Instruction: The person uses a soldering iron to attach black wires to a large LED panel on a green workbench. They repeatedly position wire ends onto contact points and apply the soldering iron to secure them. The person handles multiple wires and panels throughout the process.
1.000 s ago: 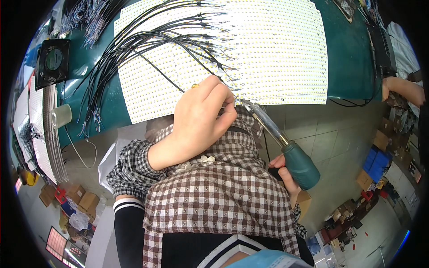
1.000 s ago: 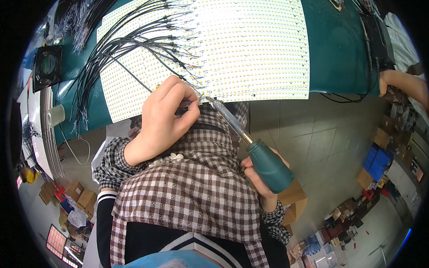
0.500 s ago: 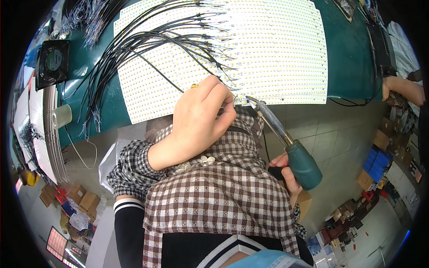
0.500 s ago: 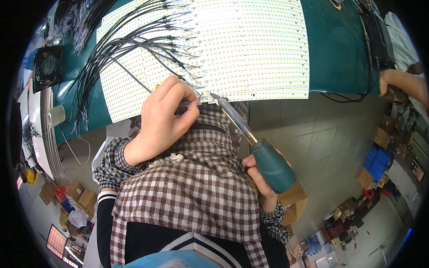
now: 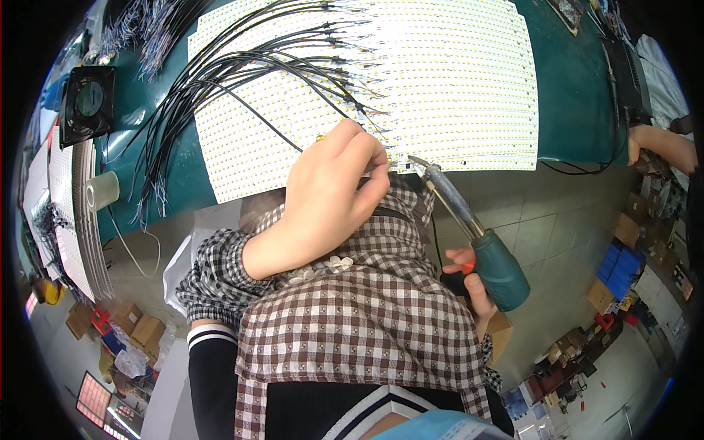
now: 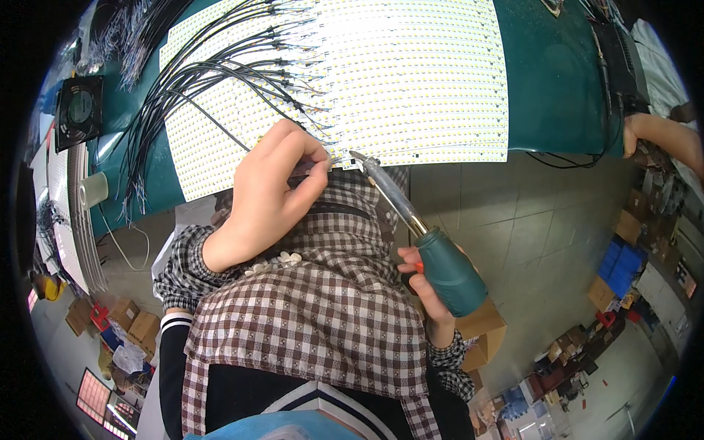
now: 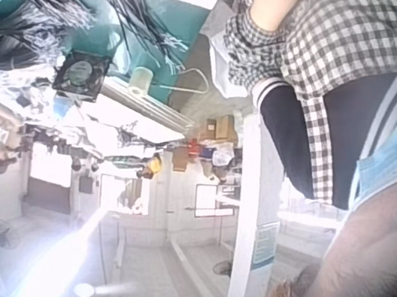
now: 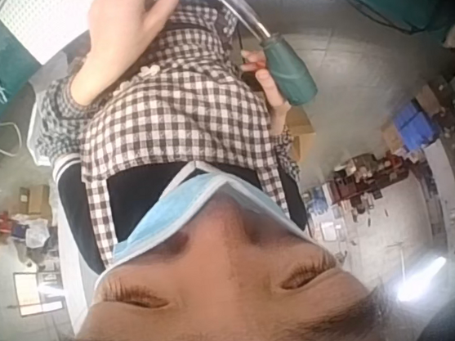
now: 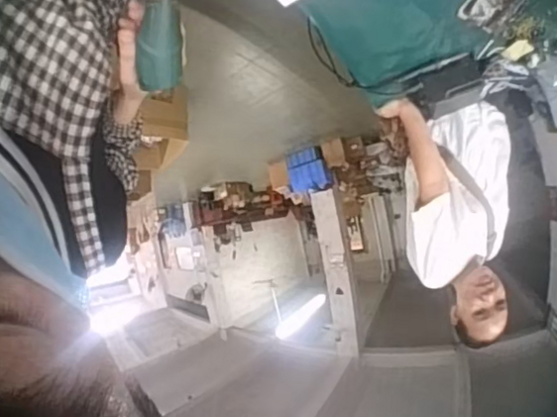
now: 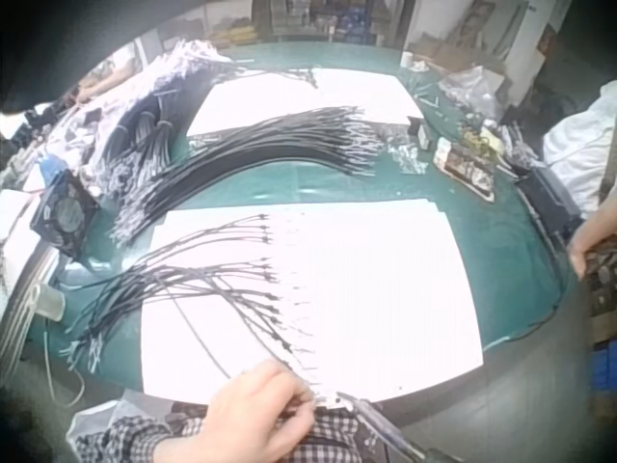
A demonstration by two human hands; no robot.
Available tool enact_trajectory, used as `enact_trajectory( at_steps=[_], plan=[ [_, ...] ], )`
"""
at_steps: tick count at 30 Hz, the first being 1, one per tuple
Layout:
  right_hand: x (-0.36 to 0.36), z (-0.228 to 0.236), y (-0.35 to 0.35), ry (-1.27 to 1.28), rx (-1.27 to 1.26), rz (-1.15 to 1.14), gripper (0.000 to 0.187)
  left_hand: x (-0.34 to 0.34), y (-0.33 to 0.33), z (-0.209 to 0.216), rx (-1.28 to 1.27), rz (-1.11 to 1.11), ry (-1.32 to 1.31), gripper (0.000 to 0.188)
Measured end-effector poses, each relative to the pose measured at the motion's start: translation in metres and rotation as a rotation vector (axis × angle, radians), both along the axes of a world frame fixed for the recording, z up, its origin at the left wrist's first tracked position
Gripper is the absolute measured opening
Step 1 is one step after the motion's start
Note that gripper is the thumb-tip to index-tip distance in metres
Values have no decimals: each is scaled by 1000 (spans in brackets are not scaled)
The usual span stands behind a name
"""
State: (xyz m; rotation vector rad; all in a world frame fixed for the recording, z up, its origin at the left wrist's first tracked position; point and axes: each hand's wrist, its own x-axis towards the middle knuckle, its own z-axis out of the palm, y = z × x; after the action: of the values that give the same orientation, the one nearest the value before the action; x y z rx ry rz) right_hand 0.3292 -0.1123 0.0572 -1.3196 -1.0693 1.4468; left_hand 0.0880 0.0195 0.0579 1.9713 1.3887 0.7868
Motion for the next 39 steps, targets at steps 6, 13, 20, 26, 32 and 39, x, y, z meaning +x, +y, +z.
enact_trajectory(
  at_steps=[6, 13, 20, 26, 32, 39],
  plan=[
    [-1, 2, 3, -26, 9, 3, 38, 1, 0, -7, 56, 14, 19, 14],
    [-6, 1, -1, -4, -19, -85, 37, 5, -2, -12, 124, 43, 8, 16],
    [-4, -2, -1, 12, -13, -79, 30, 5, -2, -12, 131, 40, 4, 16],
    [-4, 0, 1, -8, -50, -54, 27, 4, -2, -10, 123, 33, 32, 15],
    [-5, -7, 1, 44, 19, -132, 32, 4, -1, -6, 102, 21, 75, 11],
    [-7, -10, -2, 50, 9, -166, 33, 4, -1, -7, 99, 23, 62, 12]
  ],
)
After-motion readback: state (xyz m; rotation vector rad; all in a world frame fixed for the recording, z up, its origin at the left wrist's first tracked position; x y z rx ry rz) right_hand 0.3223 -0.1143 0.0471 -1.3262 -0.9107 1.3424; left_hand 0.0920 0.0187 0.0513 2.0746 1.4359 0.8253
